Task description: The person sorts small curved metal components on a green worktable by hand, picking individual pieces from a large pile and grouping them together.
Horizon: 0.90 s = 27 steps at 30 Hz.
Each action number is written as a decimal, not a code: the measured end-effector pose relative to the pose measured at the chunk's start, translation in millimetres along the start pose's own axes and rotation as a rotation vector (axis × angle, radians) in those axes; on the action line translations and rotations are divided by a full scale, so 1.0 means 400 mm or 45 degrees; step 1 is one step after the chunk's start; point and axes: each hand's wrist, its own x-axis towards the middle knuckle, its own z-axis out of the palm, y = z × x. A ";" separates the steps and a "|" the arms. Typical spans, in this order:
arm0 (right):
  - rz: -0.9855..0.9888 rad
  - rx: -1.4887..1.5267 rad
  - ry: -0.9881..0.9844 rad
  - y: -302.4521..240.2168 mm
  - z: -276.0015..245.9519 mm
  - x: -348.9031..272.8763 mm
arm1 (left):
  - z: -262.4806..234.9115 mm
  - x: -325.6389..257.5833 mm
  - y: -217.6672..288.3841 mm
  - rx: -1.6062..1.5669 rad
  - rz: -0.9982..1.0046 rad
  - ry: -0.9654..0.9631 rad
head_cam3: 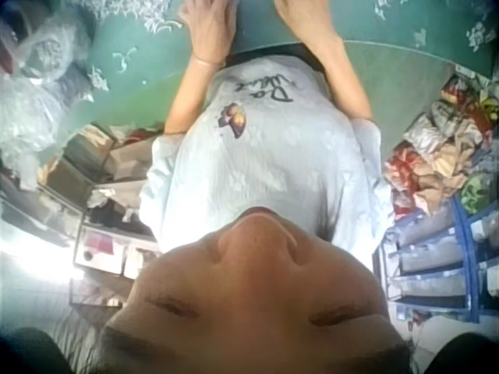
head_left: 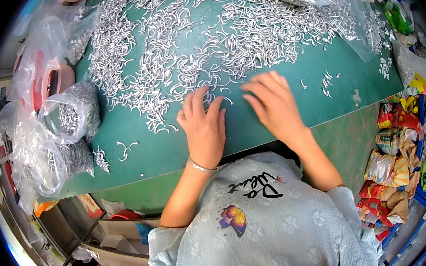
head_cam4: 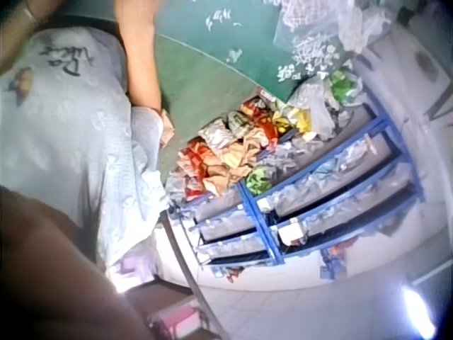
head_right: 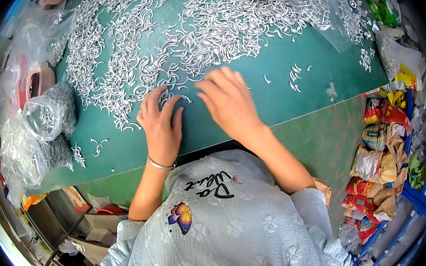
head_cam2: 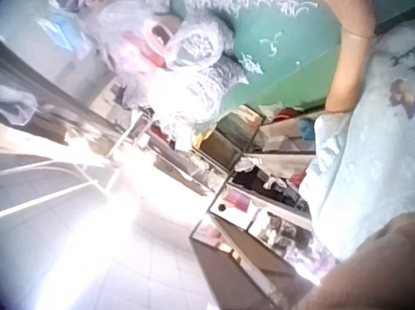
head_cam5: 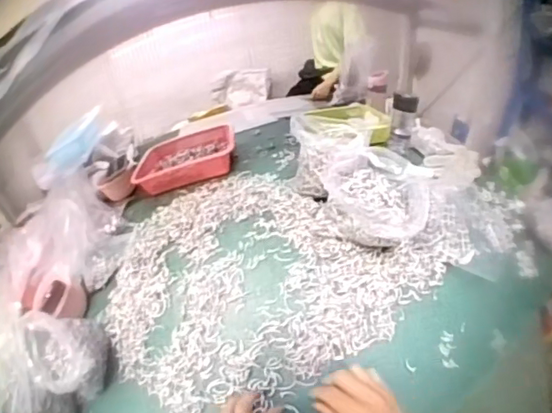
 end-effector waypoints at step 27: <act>-0.182 -0.164 -0.168 -0.006 0.035 0.013 | -0.004 -0.075 0.018 -0.263 0.012 -0.088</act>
